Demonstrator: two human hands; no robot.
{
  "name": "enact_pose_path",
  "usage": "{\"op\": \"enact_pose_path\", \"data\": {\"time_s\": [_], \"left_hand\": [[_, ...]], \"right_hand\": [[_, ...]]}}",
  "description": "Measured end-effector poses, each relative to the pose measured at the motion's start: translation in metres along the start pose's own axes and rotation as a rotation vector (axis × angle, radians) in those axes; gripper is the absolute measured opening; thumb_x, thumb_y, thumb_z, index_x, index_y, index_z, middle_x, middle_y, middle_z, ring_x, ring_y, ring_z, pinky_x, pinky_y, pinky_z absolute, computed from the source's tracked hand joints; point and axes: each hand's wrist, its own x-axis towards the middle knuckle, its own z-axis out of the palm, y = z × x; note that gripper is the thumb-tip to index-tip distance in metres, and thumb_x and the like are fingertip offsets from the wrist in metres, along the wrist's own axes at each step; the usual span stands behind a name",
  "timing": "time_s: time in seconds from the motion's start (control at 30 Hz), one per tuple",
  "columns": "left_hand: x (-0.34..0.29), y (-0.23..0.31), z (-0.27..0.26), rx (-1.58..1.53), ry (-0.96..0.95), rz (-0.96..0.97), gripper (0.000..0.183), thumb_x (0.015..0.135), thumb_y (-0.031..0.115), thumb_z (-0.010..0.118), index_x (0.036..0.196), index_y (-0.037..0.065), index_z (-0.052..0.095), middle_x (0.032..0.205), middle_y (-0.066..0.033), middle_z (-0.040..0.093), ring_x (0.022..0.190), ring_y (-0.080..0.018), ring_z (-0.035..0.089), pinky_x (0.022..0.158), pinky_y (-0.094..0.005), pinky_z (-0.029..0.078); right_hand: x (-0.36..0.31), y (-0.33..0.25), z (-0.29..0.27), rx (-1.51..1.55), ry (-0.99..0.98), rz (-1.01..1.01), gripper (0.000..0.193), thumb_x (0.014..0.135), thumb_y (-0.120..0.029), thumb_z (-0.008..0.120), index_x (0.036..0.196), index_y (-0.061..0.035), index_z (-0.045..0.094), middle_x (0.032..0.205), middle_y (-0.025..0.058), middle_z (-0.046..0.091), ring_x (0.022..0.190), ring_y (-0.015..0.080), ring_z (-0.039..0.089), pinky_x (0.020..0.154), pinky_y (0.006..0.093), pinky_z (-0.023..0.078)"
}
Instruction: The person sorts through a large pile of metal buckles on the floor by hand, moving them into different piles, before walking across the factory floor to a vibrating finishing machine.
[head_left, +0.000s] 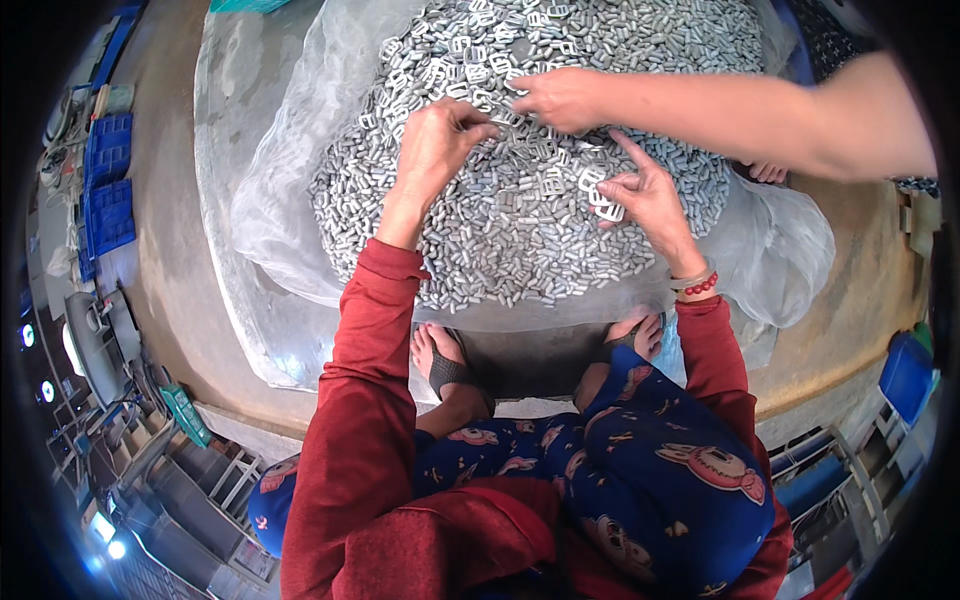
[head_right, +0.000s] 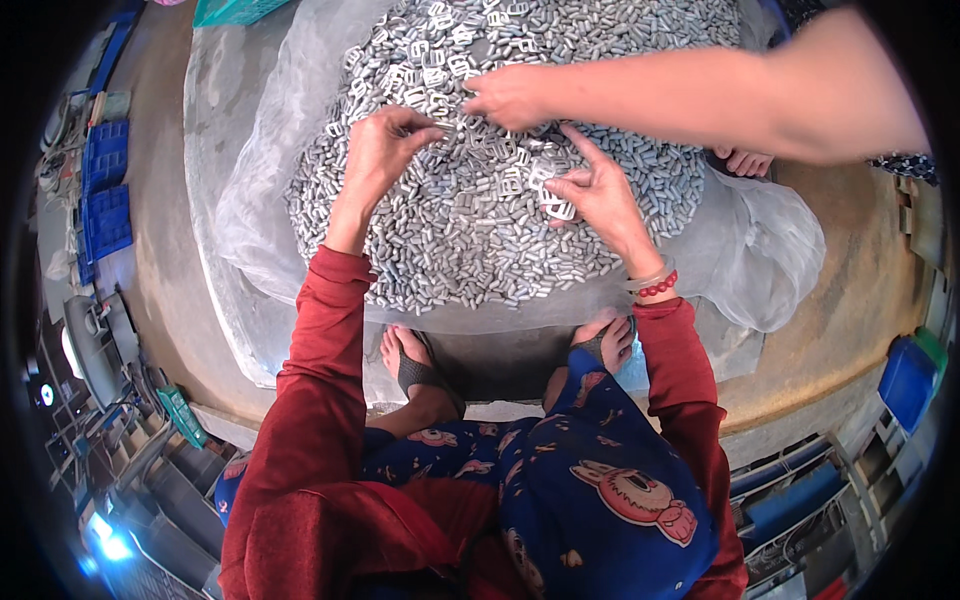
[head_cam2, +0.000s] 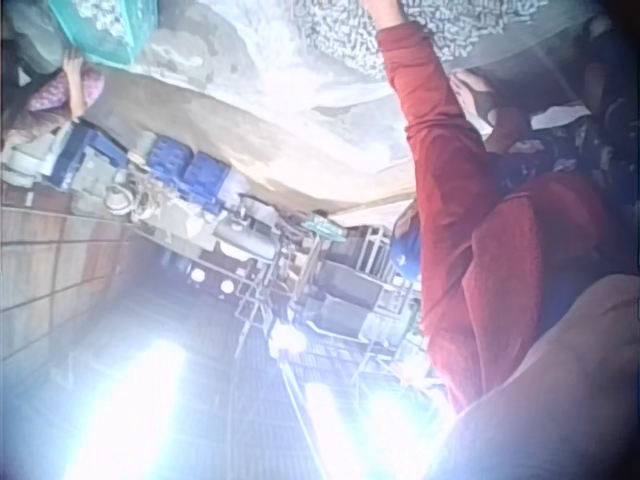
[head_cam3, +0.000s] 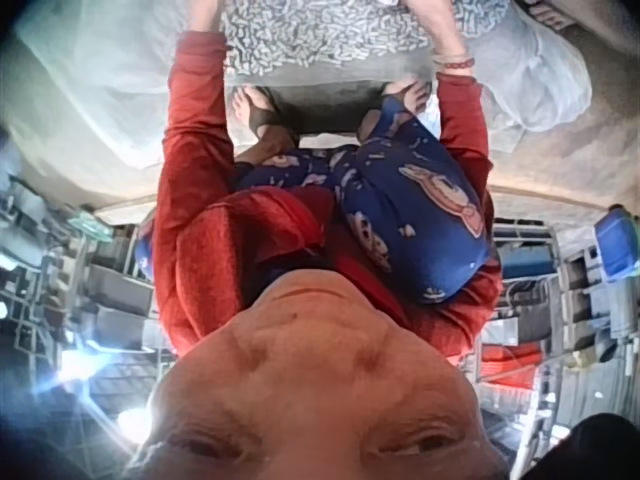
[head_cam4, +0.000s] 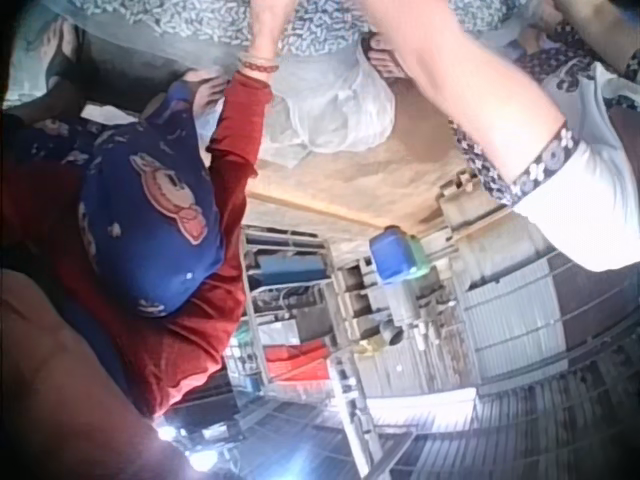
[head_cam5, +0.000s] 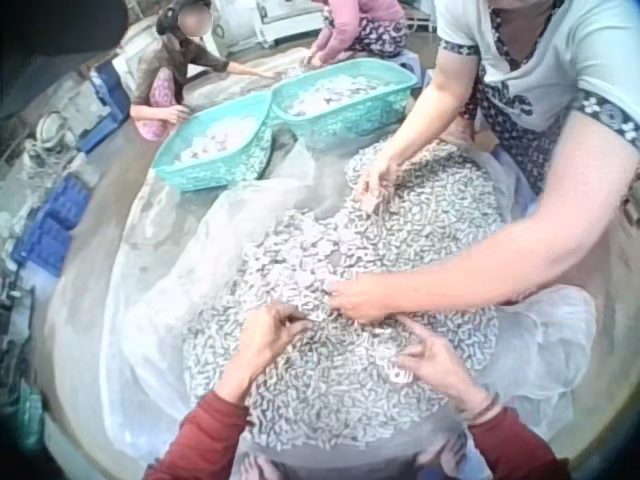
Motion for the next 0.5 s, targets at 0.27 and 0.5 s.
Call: {"op": "enact_pose_path", "data": {"time_s": [0.27,0.5], "left_hand": [[-0.006,0.007,-0.008,-0.973,-0.139,-0.216,0.012,0.076,0.010,0.063,0.081,0.001,0.056,0.081,-0.0061,0.056,0.061,-0.0127,0.050,0.044,-0.0219,0.041],[-0.019,0.024,0.024,-1.716,-0.304,-0.262,0.027,0.074,0.005,0.048,0.101,0.005,0.046,0.088,-0.0108,0.051,0.067,-0.0168,0.050,0.038,-0.0193,0.033]], "right_hand": [[-0.007,0.005,-0.028,0.443,-0.033,0.018,0.019,0.087,-0.013,0.056,0.102,-0.0025,0.053,0.080,0.0047,0.058,0.073,0.0165,0.060,0.055,0.0233,0.045],[0.005,-0.006,-0.029,0.117,-0.016,0.076,0.021,0.085,-0.025,0.060,0.090,-0.0062,0.052,0.062,-0.0024,0.040,0.056,0.0095,0.042,0.043,0.0204,0.029]]}}
